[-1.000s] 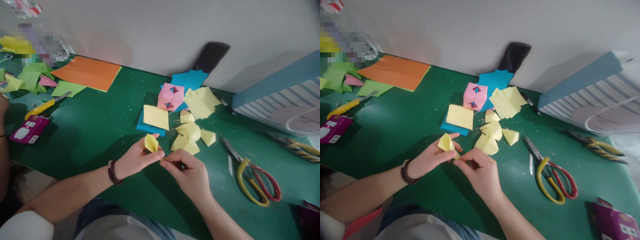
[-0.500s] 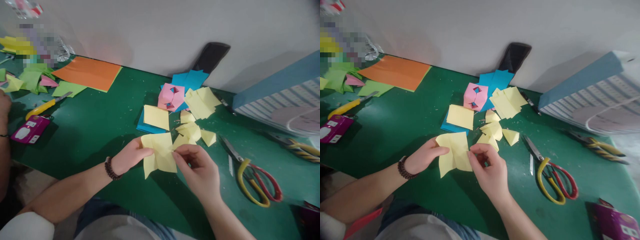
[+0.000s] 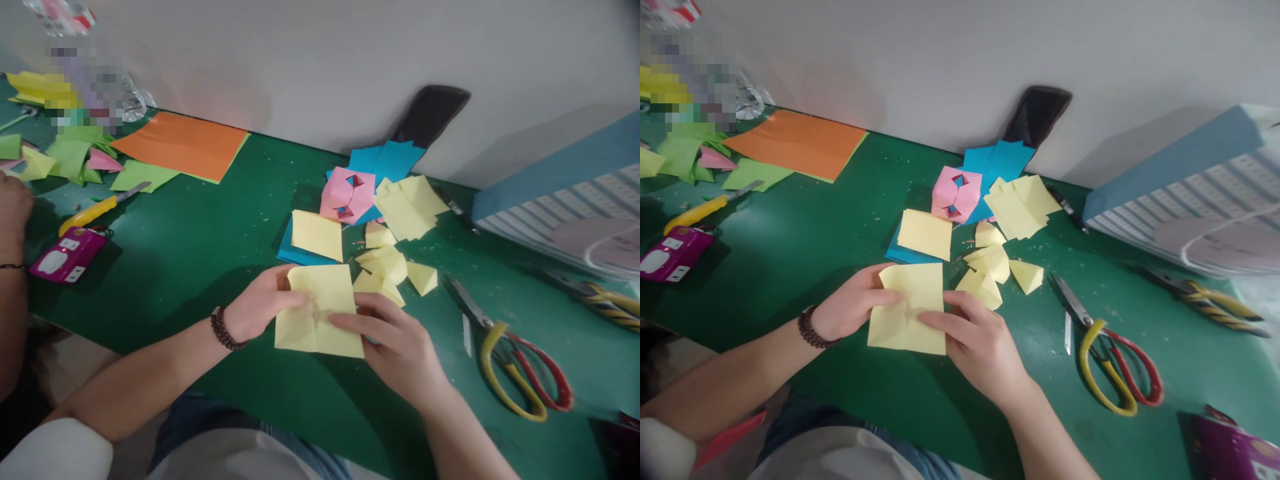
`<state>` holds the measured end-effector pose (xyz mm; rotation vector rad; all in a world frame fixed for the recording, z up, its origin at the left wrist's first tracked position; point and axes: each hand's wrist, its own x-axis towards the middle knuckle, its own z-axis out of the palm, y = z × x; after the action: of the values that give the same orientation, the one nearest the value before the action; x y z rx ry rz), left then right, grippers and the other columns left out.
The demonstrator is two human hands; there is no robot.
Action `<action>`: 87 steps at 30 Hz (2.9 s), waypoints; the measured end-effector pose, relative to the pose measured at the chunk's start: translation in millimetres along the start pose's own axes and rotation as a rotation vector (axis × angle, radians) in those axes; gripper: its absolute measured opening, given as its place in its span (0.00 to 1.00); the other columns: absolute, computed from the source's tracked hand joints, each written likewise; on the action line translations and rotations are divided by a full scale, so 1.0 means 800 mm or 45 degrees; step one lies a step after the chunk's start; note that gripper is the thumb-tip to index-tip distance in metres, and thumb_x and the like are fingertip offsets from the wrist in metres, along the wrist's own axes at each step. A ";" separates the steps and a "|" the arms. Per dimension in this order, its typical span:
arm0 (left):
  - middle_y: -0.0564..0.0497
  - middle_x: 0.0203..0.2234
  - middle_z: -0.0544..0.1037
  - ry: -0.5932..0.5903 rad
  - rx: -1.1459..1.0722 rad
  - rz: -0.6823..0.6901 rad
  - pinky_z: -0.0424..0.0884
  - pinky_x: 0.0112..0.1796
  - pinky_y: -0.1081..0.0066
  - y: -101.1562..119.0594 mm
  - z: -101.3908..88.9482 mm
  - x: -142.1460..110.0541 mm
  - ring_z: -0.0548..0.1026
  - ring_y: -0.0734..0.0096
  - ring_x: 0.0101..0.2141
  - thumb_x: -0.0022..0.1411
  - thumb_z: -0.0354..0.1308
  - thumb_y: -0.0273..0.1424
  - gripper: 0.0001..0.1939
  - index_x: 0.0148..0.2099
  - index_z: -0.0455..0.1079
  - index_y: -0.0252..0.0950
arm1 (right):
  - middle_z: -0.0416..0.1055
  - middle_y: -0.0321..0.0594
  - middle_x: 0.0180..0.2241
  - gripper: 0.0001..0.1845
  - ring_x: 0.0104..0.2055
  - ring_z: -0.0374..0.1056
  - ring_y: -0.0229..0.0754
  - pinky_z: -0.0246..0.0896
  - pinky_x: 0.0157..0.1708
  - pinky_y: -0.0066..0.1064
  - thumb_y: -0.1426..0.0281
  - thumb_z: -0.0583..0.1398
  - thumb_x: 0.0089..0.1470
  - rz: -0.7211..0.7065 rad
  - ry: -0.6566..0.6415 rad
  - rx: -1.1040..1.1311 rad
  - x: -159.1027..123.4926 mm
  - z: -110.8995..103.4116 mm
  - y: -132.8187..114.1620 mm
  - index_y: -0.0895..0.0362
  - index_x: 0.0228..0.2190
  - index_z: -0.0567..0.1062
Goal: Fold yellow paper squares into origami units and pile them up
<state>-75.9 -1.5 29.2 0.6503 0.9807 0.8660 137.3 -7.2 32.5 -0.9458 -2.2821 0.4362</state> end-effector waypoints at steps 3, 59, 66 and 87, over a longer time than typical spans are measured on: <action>0.47 0.41 0.79 -0.029 0.112 0.067 0.73 0.42 0.64 -0.001 -0.003 -0.002 0.77 0.62 0.40 0.49 0.60 0.22 0.19 0.45 0.74 0.35 | 0.72 0.42 0.36 0.23 0.29 0.71 0.35 0.67 0.25 0.26 0.84 0.52 0.51 0.009 0.003 -0.003 0.001 -0.004 0.002 0.51 0.32 0.81; 0.50 0.25 0.77 -0.062 0.501 0.000 0.75 0.27 0.76 -0.003 0.009 -0.009 0.80 0.68 0.28 0.57 0.61 0.34 0.10 0.31 0.72 0.30 | 0.66 0.34 0.25 0.12 0.25 0.61 0.36 0.59 0.23 0.28 0.60 0.62 0.53 0.977 0.162 0.634 0.000 0.011 -0.019 0.52 0.38 0.72; 0.50 0.25 0.77 -0.059 0.523 -0.015 0.73 0.26 0.76 -0.001 0.009 -0.009 0.80 0.67 0.28 0.56 0.61 0.34 0.10 0.32 0.73 0.31 | 0.68 0.34 0.26 0.11 0.26 0.62 0.36 0.59 0.25 0.29 0.61 0.62 0.53 0.979 0.154 0.626 -0.001 0.010 -0.019 0.51 0.38 0.71; 0.56 0.19 0.71 -0.118 0.936 0.179 0.58 0.22 0.79 -0.005 0.016 -0.018 0.65 0.78 0.22 0.57 0.57 0.32 0.10 0.26 0.72 0.33 | 0.74 0.34 0.27 0.16 0.31 0.72 0.39 0.68 0.32 0.33 0.67 0.64 0.50 0.903 0.184 0.723 0.005 0.012 -0.029 0.51 0.42 0.69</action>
<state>-67.3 -16.9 37.2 1.3849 1.1790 0.5722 116.5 -20.7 38.6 -1.3860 -1.4933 1.1910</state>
